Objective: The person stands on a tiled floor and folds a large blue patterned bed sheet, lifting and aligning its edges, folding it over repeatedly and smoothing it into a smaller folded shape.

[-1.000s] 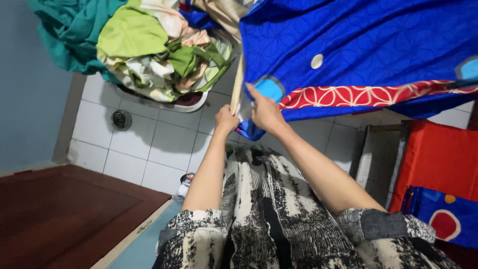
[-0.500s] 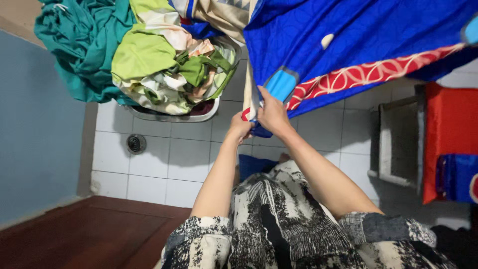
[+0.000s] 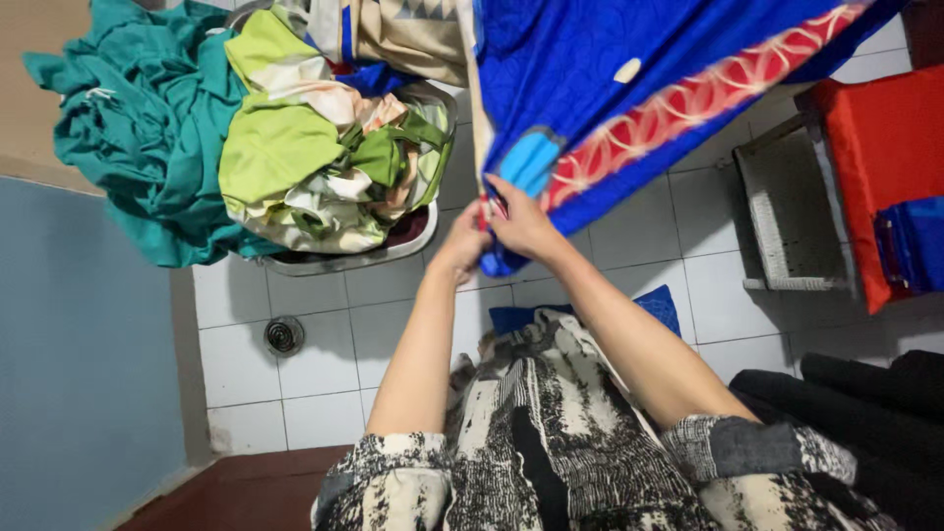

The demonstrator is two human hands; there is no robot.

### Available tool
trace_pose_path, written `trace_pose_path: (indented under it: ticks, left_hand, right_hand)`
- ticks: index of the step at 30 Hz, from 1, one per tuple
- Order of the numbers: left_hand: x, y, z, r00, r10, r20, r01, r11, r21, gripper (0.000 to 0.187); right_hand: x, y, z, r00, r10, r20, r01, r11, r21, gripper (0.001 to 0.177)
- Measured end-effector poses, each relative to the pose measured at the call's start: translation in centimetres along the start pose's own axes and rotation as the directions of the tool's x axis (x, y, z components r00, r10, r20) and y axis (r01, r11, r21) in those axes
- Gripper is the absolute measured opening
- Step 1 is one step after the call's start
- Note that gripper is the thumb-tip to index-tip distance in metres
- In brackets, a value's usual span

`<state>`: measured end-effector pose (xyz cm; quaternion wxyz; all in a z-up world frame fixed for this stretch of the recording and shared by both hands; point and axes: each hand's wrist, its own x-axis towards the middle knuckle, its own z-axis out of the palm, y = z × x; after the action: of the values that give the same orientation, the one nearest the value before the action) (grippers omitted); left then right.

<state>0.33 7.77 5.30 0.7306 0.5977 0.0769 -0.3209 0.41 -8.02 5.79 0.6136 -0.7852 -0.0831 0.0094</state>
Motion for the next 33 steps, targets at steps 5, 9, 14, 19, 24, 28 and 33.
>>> trace_pose_path:
  ticks: [5,9,14,19,24,28,33]
  left_hand:
    - [2.2,1.2,-2.6,0.993,-0.117,-0.024,0.088,0.855,-0.511,0.024]
    - [3.1,0.0,-3.4,0.989,-0.003,-0.15,-0.022,0.986,-0.162,0.012]
    - [5.7,1.9,-3.2,0.948,0.309,-0.078,-0.315,0.871,-0.378,0.019]
    - [7.7,6.4,-2.4,0.99,-0.114,-0.081,0.051,0.834,-0.55,0.019]
    - [14.1,8.9,-3.5,0.94,-0.336,0.062,0.338,0.888,-0.313,0.046]
    - [22.8,8.2,-4.1,0.987,0.131,-0.089,-0.123,0.988,0.091,0.049]
    - [32.6,9.7,-6.1,0.654,0.536,-0.533,-0.119,0.769,0.628,0.051]
  right_hand:
    - [1.7,-2.1,0.6,0.907,0.296,0.298,-0.366,0.906,0.214,0.067]
    - [3.8,-5.1,-1.9,0.658,0.564,0.499,-0.709,0.688,0.157,0.058]
    - [11.5,-4.5,-7.0,0.928,0.365,0.075,-0.364,0.931,-0.022,0.037]
    - [20.5,-0.6,-7.2,0.957,0.136,-0.255,-0.229,0.895,-0.382,0.047]
    - [28.2,5.6,-8.4,0.939,0.165,-0.301,-0.264,0.907,-0.327,0.061]
    - [34.1,10.9,-11.0,0.937,0.237,-0.257,-0.3,0.923,-0.24,0.065]
    - [40.7,14.5,-11.7,0.953,0.28,-0.114,-0.299,0.926,-0.232,0.061]
